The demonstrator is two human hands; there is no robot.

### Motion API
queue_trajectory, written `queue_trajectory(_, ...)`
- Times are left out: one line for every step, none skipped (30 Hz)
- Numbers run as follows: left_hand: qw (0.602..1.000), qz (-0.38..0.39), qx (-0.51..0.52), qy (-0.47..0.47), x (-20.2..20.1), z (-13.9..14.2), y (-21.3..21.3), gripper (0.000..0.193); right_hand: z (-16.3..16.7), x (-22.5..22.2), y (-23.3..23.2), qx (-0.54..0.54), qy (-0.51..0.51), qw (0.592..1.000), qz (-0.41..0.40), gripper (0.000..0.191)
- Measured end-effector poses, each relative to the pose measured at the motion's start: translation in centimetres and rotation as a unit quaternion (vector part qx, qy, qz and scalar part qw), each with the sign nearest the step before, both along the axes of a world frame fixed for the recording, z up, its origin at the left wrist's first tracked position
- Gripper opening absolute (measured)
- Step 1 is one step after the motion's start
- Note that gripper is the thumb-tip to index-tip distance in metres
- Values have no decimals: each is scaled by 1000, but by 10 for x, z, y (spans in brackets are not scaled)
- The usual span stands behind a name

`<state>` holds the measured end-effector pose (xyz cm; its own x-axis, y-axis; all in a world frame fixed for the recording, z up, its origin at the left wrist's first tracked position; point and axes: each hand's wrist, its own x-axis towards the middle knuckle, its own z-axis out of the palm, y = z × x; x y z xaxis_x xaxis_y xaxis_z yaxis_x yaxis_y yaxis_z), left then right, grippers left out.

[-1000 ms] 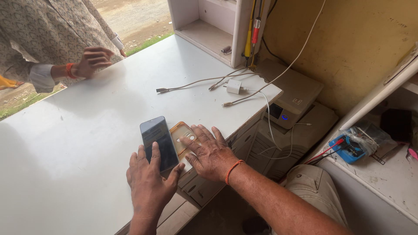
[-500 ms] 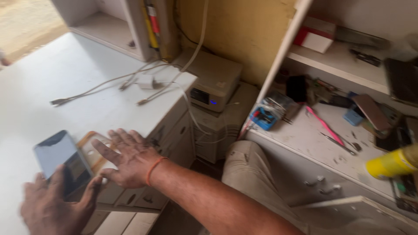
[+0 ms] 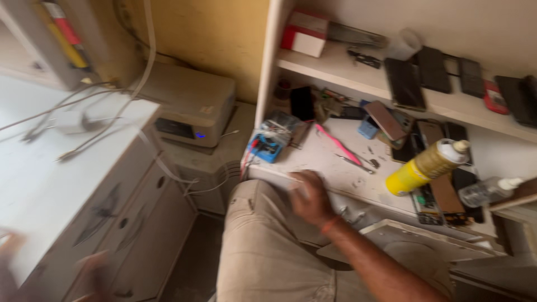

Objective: The person wipes a smartphone with a cloth, then pries open the phone and works on its internal components on a cluttered repair bench, using a screwdriver on the exposed board while a multimeter sits nearby.

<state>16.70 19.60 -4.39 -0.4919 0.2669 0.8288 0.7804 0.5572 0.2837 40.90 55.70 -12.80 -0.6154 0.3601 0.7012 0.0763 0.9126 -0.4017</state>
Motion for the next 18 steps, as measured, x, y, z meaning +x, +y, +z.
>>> queue_trajectory(997,-80,5,-4,17,1,29,60,-2,25,18,-15,-21,998,-52,18)
queue_trajectory(986,-167,-2,-16,34,1,59,56,-4,46,33,-32,-40,993,-105,9)
queue_trajectory(966,-257,-17,-35,52,-2,92,53,-9,62,43,-35,-63,989,-129,6)
queue_trajectory(940,-334,-31,-58,68,-6,125,50,-13,76,52,-39,-85,984,-155,3)
queue_trajectory(914,-396,-44,-80,84,-11,157,47,-18,87,61,-44,-107,977,-180,1)
queue_trajectory(891,-441,-51,-98,95,-17,189,39,-23,95,70,-74,-122,975,-169,2)
queue_trajectory(865,-485,-58,-115,107,-25,219,32,-29,99,78,-105,-136,973,-157,4)
queue_trajectory(850,-505,-74,-133,118,-33,250,25,-34,102,86,-135,-148,969,-146,6)
queue_trajectory(833,-525,-92,-149,128,-42,281,18,-39,102,95,-163,-142,964,-152,7)
queue_trajectory(832,-526,-91,-147,138,-51,313,14,-43,101,102,-191,-137,959,-159,8)
queue_trajectory(832,-529,-90,-145,146,-61,342,11,-46,101,110,-218,-131,953,-167,9)
queue_trajectory(838,-514,-109,-148,150,-72,366,11,-48,102,114,-201,-108,961,-155,7)
queue_trajectory(844,-498,-128,-152,155,-82,390,13,-49,103,114,-184,-85,969,-143,4)
queue_trajectory(849,-482,-148,-156,162,-92,412,17,-50,105,115,-167,-64,975,-130,4)
queue_trajectory(863,-452,-165,-154,166,-102,426,19,-49,107,116,-187,-74,970,-140,6)
queue_trajectory(876,-420,-182,-152,168,-112,434,20,-48,109,114,-207,-84,963,-148,8)
queue_trajectory(889,-384,-199,-151,169,-121,440,22,-46,110,112,-228,-95,957,-153,11)
queue_trajectory(885,-389,-207,-149,169,-128,444,23,-43,110,113,-213,-90,961,-151,13)
